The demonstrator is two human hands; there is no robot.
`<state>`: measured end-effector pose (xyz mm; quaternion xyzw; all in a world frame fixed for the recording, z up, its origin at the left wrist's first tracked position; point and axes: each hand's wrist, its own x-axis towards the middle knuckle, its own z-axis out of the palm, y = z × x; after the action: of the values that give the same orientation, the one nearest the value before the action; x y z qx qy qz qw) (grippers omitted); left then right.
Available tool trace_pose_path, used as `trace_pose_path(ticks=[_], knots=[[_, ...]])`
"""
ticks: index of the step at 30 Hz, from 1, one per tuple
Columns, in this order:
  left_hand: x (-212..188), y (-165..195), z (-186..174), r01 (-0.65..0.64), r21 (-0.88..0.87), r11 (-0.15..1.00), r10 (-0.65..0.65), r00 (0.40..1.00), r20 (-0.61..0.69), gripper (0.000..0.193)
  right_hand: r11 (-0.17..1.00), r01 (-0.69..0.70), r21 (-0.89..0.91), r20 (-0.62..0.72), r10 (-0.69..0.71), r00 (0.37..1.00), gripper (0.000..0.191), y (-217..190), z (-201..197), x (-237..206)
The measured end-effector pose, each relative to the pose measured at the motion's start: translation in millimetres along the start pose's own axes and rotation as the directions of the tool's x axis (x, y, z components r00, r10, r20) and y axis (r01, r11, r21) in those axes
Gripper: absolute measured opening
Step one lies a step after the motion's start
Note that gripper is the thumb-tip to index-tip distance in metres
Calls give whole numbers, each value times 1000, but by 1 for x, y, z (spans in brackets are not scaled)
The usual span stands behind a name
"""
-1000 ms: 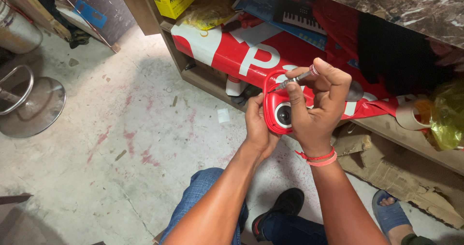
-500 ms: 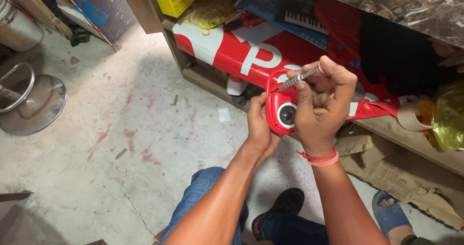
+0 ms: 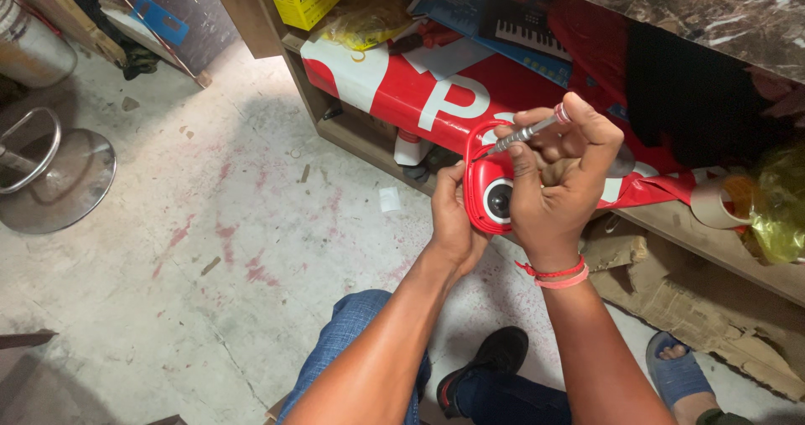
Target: The person kneels on the floor and uses a precision screwdriver to remove screws from a red portable Bluetooth speaker, turning the speaker over to access and unscrew different sides while holding it steady with the other hand.
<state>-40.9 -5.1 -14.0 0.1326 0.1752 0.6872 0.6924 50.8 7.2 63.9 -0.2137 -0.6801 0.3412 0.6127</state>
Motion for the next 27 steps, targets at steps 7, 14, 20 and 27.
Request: trace_pose_path(ticks=[7,14,20,27], knots=[[1,0,-1,15,-5,1000,-15,999,-35,53,998,44,-48,8,-44,999,57,-2,2,-1],[0,1,-1,7,-26,1000,-7,1000,8,54,982,87,-168,-34,-94,995,60,9,2,-4],[1,1,-1,11,-26,1000,-11,1000,-13,54,1000,25,-16,-24,-25,999,56,7,1,-6],[1,0,-2,5,-19,1000,-5,1000,-6,53,975,143,-167,-14,-147,989,62,9,1,-5]])
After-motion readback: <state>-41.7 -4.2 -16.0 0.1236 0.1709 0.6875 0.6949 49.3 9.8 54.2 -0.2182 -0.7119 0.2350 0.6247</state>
